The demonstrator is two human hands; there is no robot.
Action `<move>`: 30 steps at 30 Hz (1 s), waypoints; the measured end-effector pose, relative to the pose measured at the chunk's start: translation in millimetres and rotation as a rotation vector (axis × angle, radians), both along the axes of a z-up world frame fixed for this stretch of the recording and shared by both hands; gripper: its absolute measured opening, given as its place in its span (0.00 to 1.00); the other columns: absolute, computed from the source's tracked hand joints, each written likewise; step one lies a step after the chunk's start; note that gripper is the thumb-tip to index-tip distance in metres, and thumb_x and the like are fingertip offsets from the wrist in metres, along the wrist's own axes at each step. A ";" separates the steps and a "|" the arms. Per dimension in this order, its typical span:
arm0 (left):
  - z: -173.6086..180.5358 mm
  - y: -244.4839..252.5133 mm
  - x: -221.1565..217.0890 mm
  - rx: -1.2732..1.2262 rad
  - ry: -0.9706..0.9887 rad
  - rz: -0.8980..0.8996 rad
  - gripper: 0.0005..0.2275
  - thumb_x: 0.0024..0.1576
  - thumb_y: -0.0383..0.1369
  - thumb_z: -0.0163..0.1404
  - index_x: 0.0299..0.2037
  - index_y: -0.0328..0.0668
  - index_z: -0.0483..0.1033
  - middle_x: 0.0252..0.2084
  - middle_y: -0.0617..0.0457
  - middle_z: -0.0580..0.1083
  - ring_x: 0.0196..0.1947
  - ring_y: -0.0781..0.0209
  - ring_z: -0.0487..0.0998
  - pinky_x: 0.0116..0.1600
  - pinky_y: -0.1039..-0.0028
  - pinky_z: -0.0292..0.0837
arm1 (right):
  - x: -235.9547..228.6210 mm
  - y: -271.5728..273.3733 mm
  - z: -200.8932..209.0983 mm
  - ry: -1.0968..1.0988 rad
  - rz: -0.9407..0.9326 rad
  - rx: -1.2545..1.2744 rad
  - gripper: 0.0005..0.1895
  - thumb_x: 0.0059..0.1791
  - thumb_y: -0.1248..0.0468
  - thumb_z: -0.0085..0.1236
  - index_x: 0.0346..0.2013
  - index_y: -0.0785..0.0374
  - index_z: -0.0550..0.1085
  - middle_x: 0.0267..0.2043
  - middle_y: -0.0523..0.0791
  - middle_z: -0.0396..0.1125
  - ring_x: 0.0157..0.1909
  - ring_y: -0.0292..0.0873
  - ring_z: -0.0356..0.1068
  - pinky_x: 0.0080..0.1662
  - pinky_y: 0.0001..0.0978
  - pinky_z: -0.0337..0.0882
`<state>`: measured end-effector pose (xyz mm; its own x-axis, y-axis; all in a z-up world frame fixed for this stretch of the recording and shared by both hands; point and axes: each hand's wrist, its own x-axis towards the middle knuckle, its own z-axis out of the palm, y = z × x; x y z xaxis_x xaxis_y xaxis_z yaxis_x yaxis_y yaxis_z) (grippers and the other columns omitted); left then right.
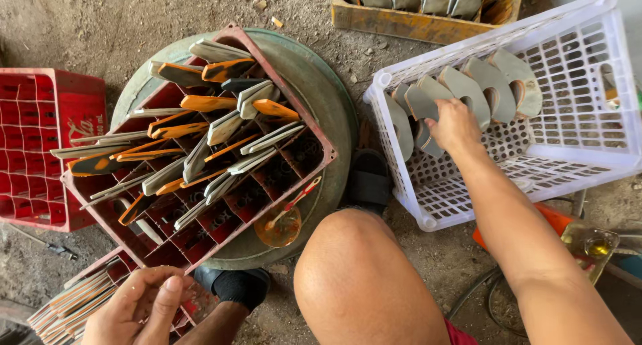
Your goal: The person sits on the ground and repeatedly picks up orange and gray metal pieces from a crate, aligns them together, and places the assembled pairs into a white basket. The process is repeated for multiple units.
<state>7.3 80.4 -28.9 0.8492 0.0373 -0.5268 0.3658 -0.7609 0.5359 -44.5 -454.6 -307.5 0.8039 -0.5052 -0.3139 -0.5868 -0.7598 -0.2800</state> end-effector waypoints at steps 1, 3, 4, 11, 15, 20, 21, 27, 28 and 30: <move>0.5 1.0 0.3 0.058 0.012 -0.010 0.12 0.60 0.33 0.53 0.43 0.29 0.81 0.35 0.43 0.81 0.39 0.59 0.87 0.47 0.72 0.82 | 2.8 0.6 -1.8 -0.009 -0.004 -0.001 0.27 0.47 0.60 0.68 0.58 0.67 0.74 0.57 0.57 0.69 0.57 0.62 0.69 0.56 0.52 0.70; 0.7 2.3 1.8 0.167 0.037 -0.035 0.12 0.61 0.35 0.55 0.44 0.32 0.82 0.34 0.44 0.81 0.37 0.59 0.87 0.45 0.72 0.81 | 6.1 0.0 -3.8 -0.026 0.011 -0.001 0.27 0.46 0.60 0.69 0.58 0.68 0.74 0.56 0.58 0.69 0.57 0.62 0.69 0.56 0.52 0.70; -0.4 1.3 2.3 0.162 0.030 -0.030 0.12 0.61 0.36 0.55 0.44 0.32 0.82 0.34 0.45 0.81 0.36 0.60 0.87 0.44 0.72 0.81 | 7.2 -0.6 -4.8 -0.035 0.028 0.002 0.28 0.46 0.60 0.69 0.57 0.68 0.74 0.56 0.58 0.69 0.57 0.62 0.69 0.56 0.51 0.70; 1.9 -5.3 8.1 0.196 0.081 -0.096 0.12 0.60 0.37 0.55 0.44 0.34 0.82 0.33 0.47 0.82 0.35 0.62 0.87 0.43 0.74 0.80 | 12.4 3.6 -11.7 -0.040 0.037 0.023 0.28 0.45 0.61 0.70 0.57 0.69 0.74 0.54 0.60 0.69 0.56 0.63 0.69 0.55 0.51 0.71; 4.5 -8.2 9.7 0.236 0.143 -0.128 0.12 0.60 0.39 0.55 0.43 0.37 0.82 0.32 0.47 0.81 0.35 0.64 0.87 0.44 0.74 0.81 | 11.3 2.4 -13.1 -0.070 0.065 0.018 0.28 0.45 0.61 0.71 0.57 0.69 0.74 0.54 0.60 0.69 0.55 0.62 0.70 0.55 0.51 0.71; 3.9 -11.4 9.9 0.274 0.177 -0.135 0.14 0.59 0.41 0.56 0.44 0.38 0.82 0.32 0.47 0.81 0.35 0.63 0.88 0.45 0.72 0.82 | 13.0 0.3 -11.5 -0.080 0.072 0.021 0.28 0.45 0.60 0.71 0.57 0.67 0.75 0.54 0.59 0.69 0.55 0.62 0.70 0.55 0.51 0.71; 3.5 -11.0 10.2 0.295 0.193 -0.136 0.14 0.59 0.42 0.56 0.45 0.39 0.82 0.32 0.47 0.82 0.36 0.63 0.88 0.46 0.72 0.82 | 12.6 1.1 -11.4 -0.076 0.073 0.018 0.29 0.45 0.61 0.71 0.57 0.67 0.75 0.54 0.59 0.69 0.55 0.62 0.69 0.55 0.51 0.71; 5.4 -10.5 14.4 0.319 0.285 -0.181 0.15 0.59 0.44 0.54 0.49 0.42 0.80 0.34 0.48 0.83 0.39 0.62 0.86 0.48 0.72 0.83 | 16.6 0.8 -9.5 -0.039 0.088 0.016 0.30 0.45 0.60 0.71 0.59 0.68 0.74 0.55 0.59 0.69 0.56 0.61 0.69 0.56 0.50 0.70; 6.3 -12.4 14.1 0.283 0.271 -0.180 0.16 0.59 0.44 0.54 0.48 0.42 0.80 0.34 0.48 0.83 0.39 0.62 0.86 0.47 0.72 0.83 | 17.3 0.1 -9.3 -0.009 0.087 0.020 0.31 0.45 0.59 0.71 0.59 0.68 0.73 0.55 0.59 0.68 0.57 0.61 0.69 0.56 0.49 0.70; 10.2 -17.1 13.2 0.210 0.243 -0.177 0.16 0.58 0.43 0.54 0.48 0.40 0.80 0.34 0.48 0.83 0.38 0.61 0.86 0.47 0.71 0.83 | 16.8 -2.0 -7.8 0.015 0.097 0.008 0.32 0.45 0.57 0.71 0.60 0.67 0.73 0.56 0.58 0.68 0.57 0.60 0.69 0.56 0.50 0.69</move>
<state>20.5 63.3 -18.7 0.7035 0.0297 -0.7101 0.3159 -0.9081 0.2749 -27.7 -456.6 -315.2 0.8441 -0.4225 -0.3302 -0.5148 -0.8109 -0.2783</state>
